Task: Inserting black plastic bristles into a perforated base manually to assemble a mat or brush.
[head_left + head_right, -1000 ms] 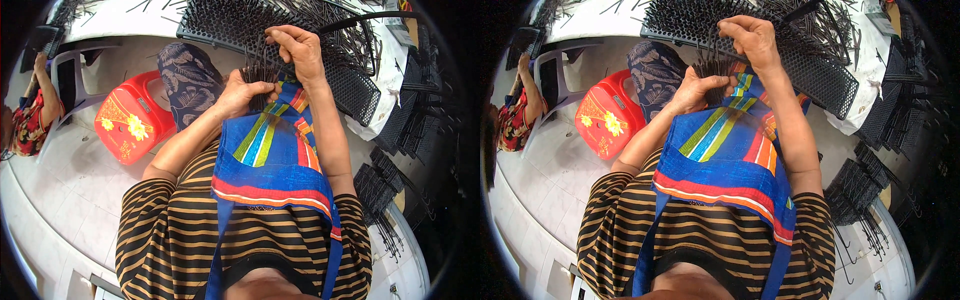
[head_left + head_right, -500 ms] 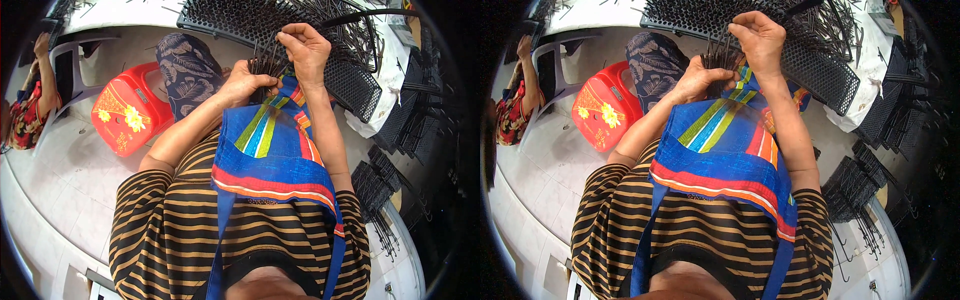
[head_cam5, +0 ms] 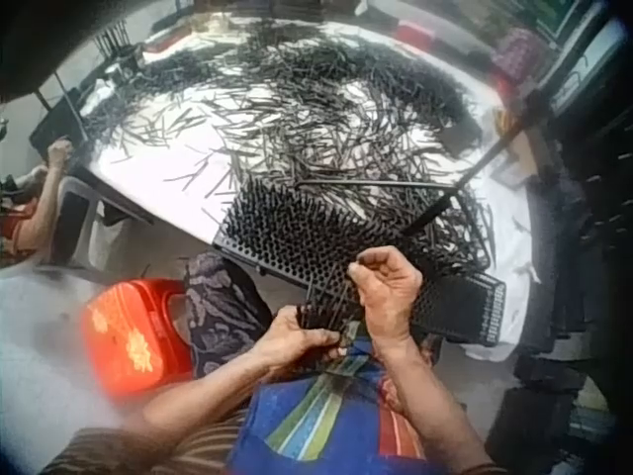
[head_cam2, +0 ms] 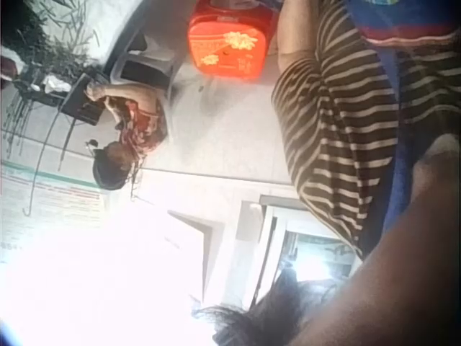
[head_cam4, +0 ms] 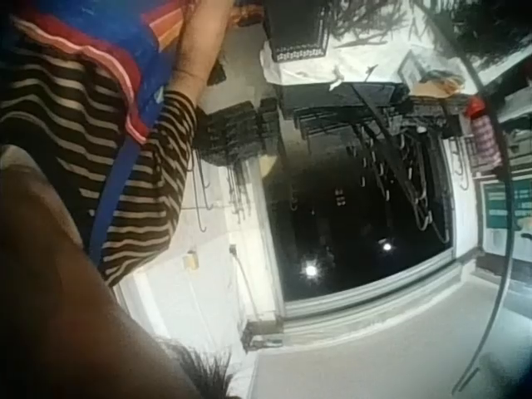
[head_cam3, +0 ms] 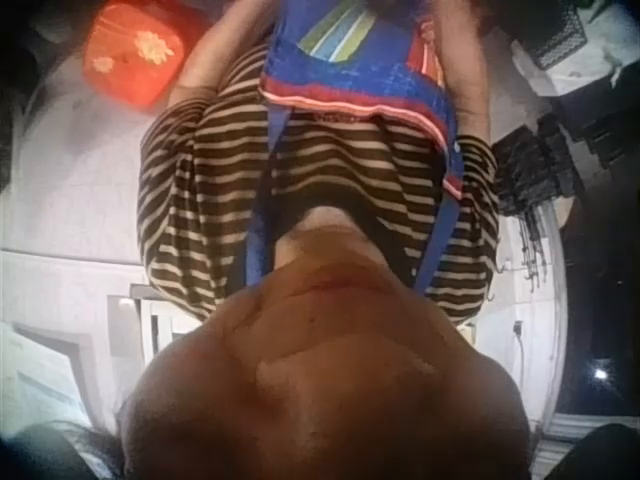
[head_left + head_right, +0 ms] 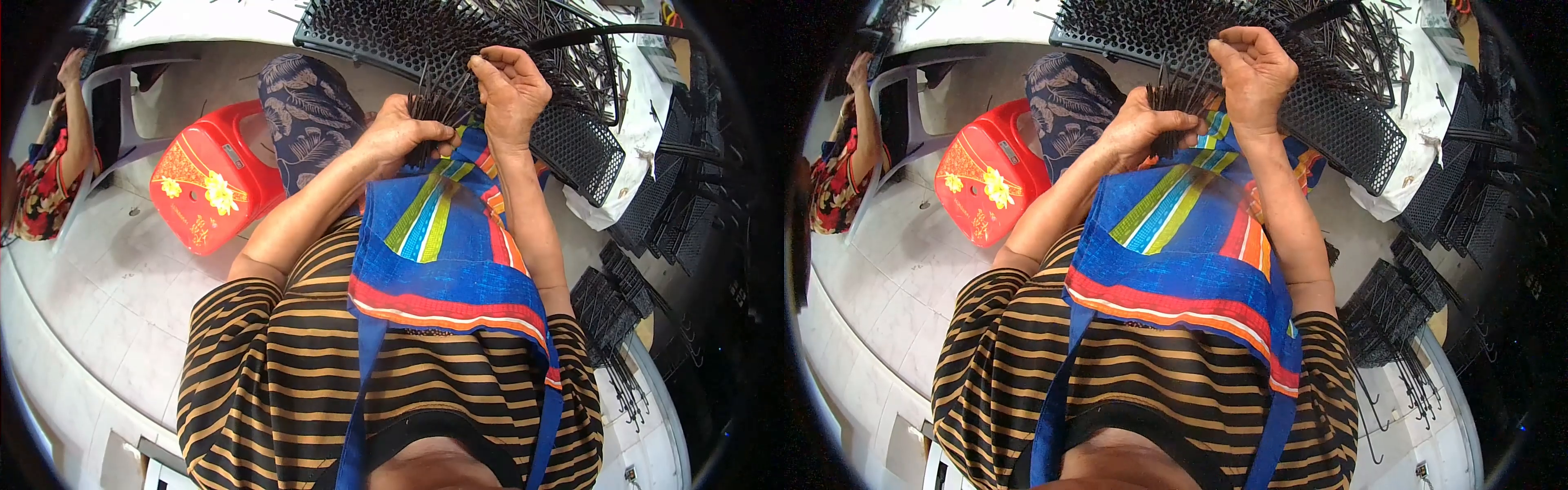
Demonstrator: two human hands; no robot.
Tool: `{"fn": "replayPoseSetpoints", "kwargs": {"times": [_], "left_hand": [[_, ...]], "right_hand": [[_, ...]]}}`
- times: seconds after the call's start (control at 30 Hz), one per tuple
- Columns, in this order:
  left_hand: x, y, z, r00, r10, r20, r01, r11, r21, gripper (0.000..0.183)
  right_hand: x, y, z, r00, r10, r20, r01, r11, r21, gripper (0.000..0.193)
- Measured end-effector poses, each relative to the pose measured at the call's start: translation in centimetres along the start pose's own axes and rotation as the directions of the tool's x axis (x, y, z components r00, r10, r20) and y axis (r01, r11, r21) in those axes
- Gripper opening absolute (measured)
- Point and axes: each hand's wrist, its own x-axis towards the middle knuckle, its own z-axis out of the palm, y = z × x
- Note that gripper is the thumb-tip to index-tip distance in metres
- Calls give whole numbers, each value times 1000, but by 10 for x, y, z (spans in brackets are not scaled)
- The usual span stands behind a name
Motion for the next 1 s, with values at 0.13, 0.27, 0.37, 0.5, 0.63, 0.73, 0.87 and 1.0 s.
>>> {"fn": "replayPoseSetpoints", "kwargs": {"times": [0.13,0.27,0.37,0.5,0.63,0.73,0.87,1.0], "left_hand": [[-8,-3,-7,985,-102,137,115,990,-86,20],[-11,-10,-4,993,-84,84,97,981,-170,22],[-5,-7,-1,1000,-17,9,19,983,-183,15],[0,-10,-4,996,16,-91,-31,985,-168,12],[-1,-8,2,987,19,-161,-47,984,-170,13],[1,-7,2,989,29,-146,-53,986,-161,13],[2,-12,-1,990,3,-138,-26,986,-166,15],[0,-10,-1,999,32,-35,-37,989,-143,18]], "right_hand": [[17,-4,-15,987,-43,-153,51,998,47,10],[14,-15,-8,980,-181,-87,171,978,-118,9],[13,2,-2,917,-398,-11,360,841,-403,10],[19,7,2,844,-528,88,493,703,-513,12],[21,6,5,821,-542,178,539,637,-551,12],[23,18,0,734,-571,367,654,449,-609,10],[11,18,-3,759,-544,358,625,453,-636,12],[5,-6,-8,952,-35,303,178,870,-460,17]]}}
